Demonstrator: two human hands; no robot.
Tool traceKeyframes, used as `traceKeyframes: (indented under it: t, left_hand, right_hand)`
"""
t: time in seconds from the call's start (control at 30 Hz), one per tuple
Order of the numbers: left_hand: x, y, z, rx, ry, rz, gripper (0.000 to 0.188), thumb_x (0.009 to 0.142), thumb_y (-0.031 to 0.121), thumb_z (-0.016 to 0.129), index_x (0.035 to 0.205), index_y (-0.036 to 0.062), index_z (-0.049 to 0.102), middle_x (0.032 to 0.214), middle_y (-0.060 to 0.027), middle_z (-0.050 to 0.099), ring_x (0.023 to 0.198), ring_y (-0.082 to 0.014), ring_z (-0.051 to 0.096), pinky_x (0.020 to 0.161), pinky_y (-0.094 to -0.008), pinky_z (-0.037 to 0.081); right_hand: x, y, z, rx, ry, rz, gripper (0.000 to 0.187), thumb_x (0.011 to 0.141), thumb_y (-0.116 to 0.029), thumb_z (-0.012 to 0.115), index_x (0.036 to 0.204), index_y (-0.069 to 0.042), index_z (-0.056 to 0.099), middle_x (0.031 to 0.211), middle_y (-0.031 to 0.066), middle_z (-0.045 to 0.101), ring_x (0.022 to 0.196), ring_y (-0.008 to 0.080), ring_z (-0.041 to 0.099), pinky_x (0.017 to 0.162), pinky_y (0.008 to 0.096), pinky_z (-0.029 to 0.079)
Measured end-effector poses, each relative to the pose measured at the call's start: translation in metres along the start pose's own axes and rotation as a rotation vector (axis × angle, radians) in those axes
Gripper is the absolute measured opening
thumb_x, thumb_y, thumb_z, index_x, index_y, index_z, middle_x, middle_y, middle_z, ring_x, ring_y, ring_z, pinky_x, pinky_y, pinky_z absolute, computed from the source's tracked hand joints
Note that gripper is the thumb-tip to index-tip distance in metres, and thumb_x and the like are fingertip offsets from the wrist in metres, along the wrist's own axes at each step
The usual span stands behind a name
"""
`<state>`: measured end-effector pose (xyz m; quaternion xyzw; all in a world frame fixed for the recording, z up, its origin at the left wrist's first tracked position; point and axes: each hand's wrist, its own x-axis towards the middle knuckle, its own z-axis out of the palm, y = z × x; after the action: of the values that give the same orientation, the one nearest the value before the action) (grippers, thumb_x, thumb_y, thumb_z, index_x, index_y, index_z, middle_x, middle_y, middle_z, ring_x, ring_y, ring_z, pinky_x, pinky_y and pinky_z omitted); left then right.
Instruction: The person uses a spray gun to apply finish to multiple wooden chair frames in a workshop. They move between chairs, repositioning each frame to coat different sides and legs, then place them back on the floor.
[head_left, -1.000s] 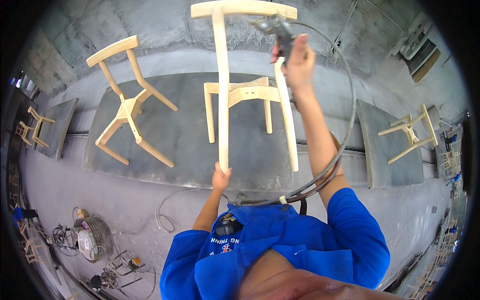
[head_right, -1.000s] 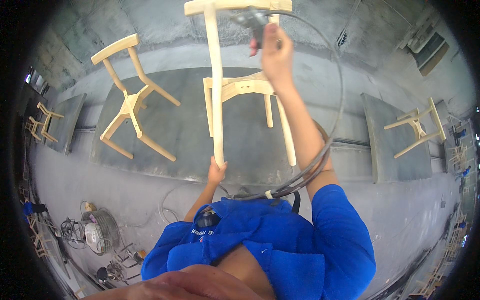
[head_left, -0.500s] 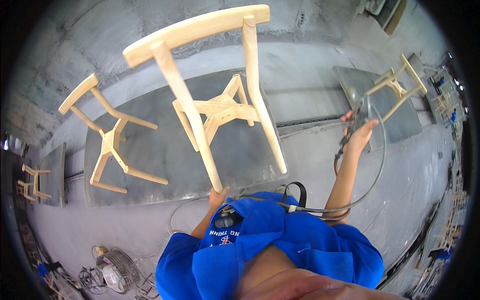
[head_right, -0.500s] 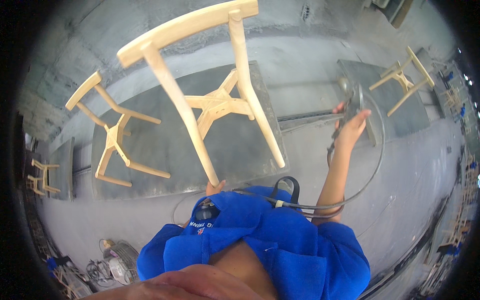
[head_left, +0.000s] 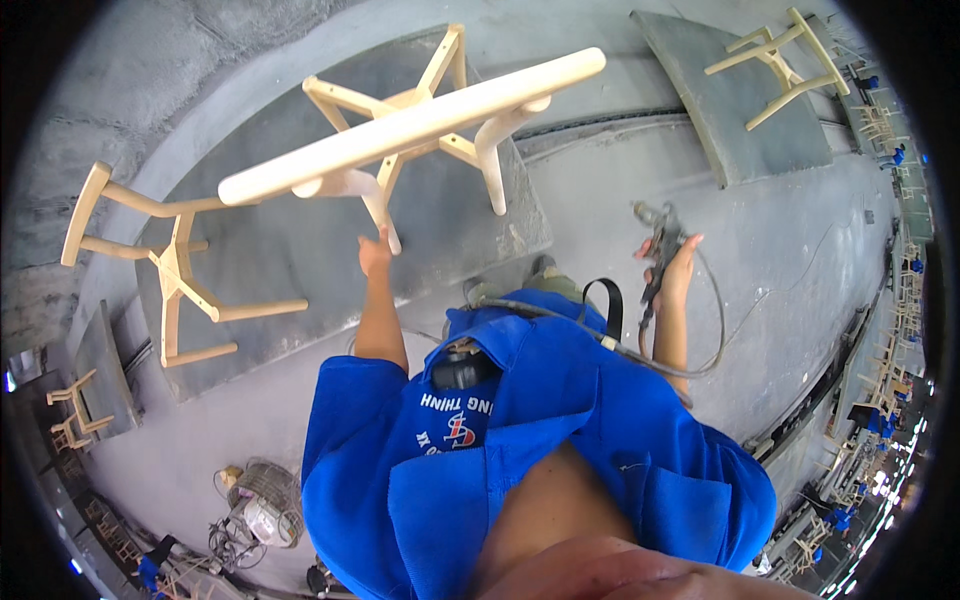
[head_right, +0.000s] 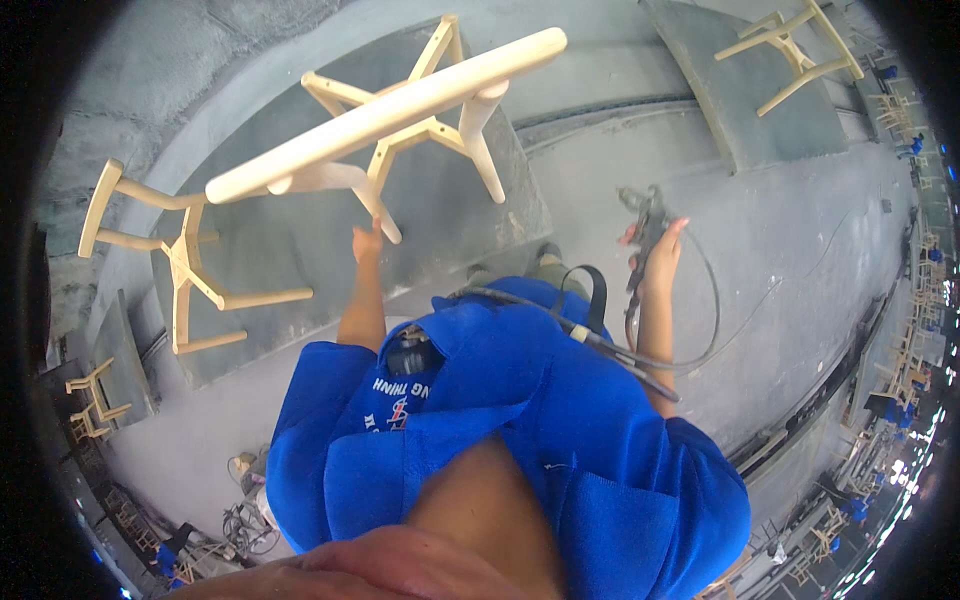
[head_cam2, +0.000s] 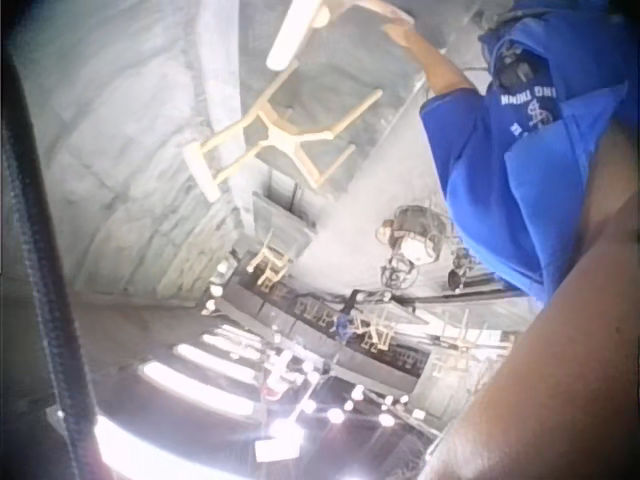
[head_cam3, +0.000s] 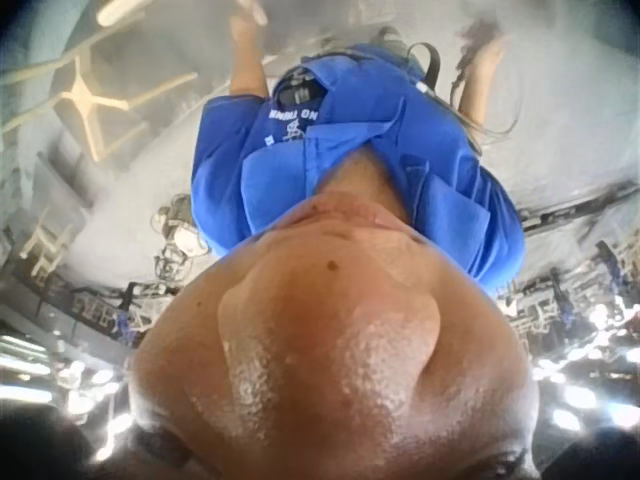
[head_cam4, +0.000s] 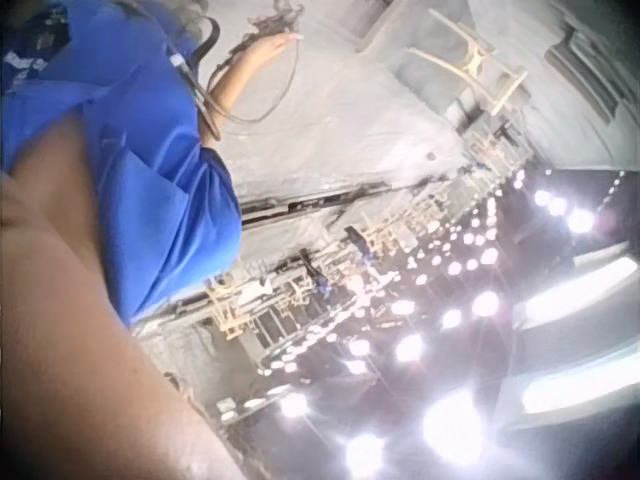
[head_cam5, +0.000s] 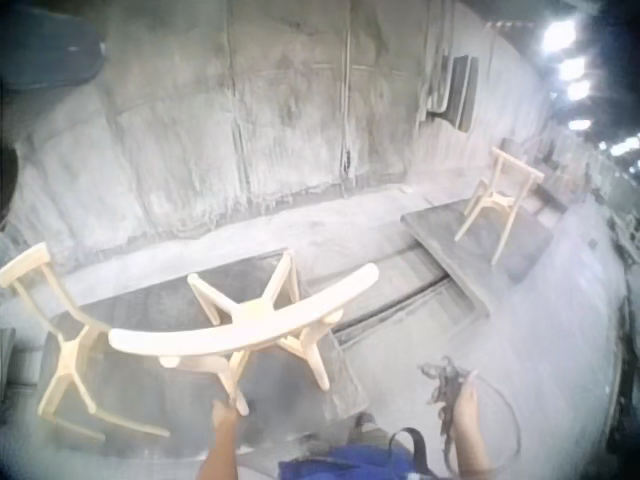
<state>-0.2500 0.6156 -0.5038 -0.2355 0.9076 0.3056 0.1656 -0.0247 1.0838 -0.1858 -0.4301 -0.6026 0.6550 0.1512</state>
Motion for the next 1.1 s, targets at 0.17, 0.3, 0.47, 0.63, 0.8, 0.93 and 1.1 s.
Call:
traceKeyframes:
  t: [0.17, 0.3, 0.47, 0.63, 0.8, 0.93, 1.1]
  left_hand:
    - [-0.062, -0.018, 0.016, -0.163, -0.472, 0.444, 0.067, 0.095, 0.056, 0.061, 0.136, 0.0031, 0.059, 0.128, -0.0194, 0.066, 0.118, -0.032, 0.063, 0.104, -0.0412, 0.046]
    - [-0.201, -0.028, 0.045, -0.205, -0.654, 0.367, 0.06, 0.102, 0.054, 0.049, 0.104, -0.0019, 0.072, 0.098, -0.0156, 0.072, 0.095, -0.025, 0.066, 0.09, -0.0365, 0.049]
    - [-0.322, -0.005, 0.014, -0.312, -0.365, 0.009, 0.064, 0.106, 0.051, 0.041, 0.095, -0.0036, 0.072, 0.082, -0.0126, 0.069, 0.076, -0.0192, 0.061, 0.073, -0.0352, 0.048]
    - [-0.386, 0.031, 0.015, -0.235, -0.05, -0.066, 0.061, 0.106, 0.049, 0.04, 0.095, -0.0022, 0.072, 0.081, -0.0116, 0.069, 0.071, -0.0179, 0.058, 0.069, -0.035, 0.046]
    - [-0.413, 0.046, 0.022, -0.276, 0.145, -0.029, 0.059, 0.107, 0.047, 0.039, 0.095, -0.0007, 0.072, 0.08, -0.0108, 0.068, 0.068, -0.0176, 0.055, 0.066, -0.035, 0.045]
    - [-0.425, 0.089, 0.012, -0.122, 0.251, 0.155, 0.058, 0.107, 0.046, 0.038, 0.095, 0.0009, 0.072, 0.079, -0.0101, 0.067, 0.065, -0.0178, 0.054, 0.065, -0.0351, 0.044]
    - [-0.407, 0.161, -0.014, -0.206, -0.033, 0.169, 0.057, 0.106, 0.047, 0.037, 0.096, 0.0029, 0.071, 0.07, -0.0111, 0.058, 0.064, -0.0186, 0.052, 0.065, -0.0361, 0.043]
  right_hand:
    - [0.059, -0.057, 0.027, 0.225, -0.186, -0.09, 0.092, 0.093, -0.083, 0.017, 0.11, -0.004, 0.062, 0.08, 0.0059, 0.067, 0.071, 0.0157, 0.066, 0.044, 0.0229, 0.033]
    - [0.133, -0.092, 0.061, 0.389, -0.307, -0.165, 0.097, 0.091, -0.085, 0.013, 0.109, -0.004, 0.064, 0.079, 0.0062, 0.067, 0.069, 0.0157, 0.065, 0.045, 0.0237, 0.035]
    - [0.258, -0.073, 0.119, 0.459, -0.371, -0.015, 0.093, 0.094, -0.082, 0.013, 0.105, -0.004, 0.063, 0.071, 0.0071, 0.064, 0.065, 0.0188, 0.065, 0.046, 0.0267, 0.036]
    - [0.343, 0.006, 0.133, 0.372, -0.233, 0.221, 0.091, 0.093, -0.083, 0.018, 0.101, -0.004, 0.063, 0.068, 0.0078, 0.063, 0.058, 0.021, 0.064, 0.044, 0.0297, 0.037]
    - [0.36, 0.045, 0.114, 0.119, -0.099, 0.21, 0.08, 0.095, -0.077, 0.032, 0.098, -0.004, 0.062, 0.066, 0.0066, 0.063, 0.056, 0.0197, 0.064, 0.041, 0.0312, 0.036]
    - [0.343, 0.021, 0.107, 0.148, -0.227, 0.066, 0.086, 0.094, -0.081, 0.027, 0.1, -0.004, 0.064, 0.068, 0.0059, 0.063, 0.057, 0.0202, 0.063, 0.044, 0.0286, 0.036]
    - [0.313, -0.02, 0.094, 0.488, -0.577, 0.076, 0.089, 0.095, -0.081, 0.019, 0.105, -0.004, 0.064, 0.072, 0.0054, 0.064, 0.063, 0.0176, 0.063, 0.045, 0.0252, 0.034]
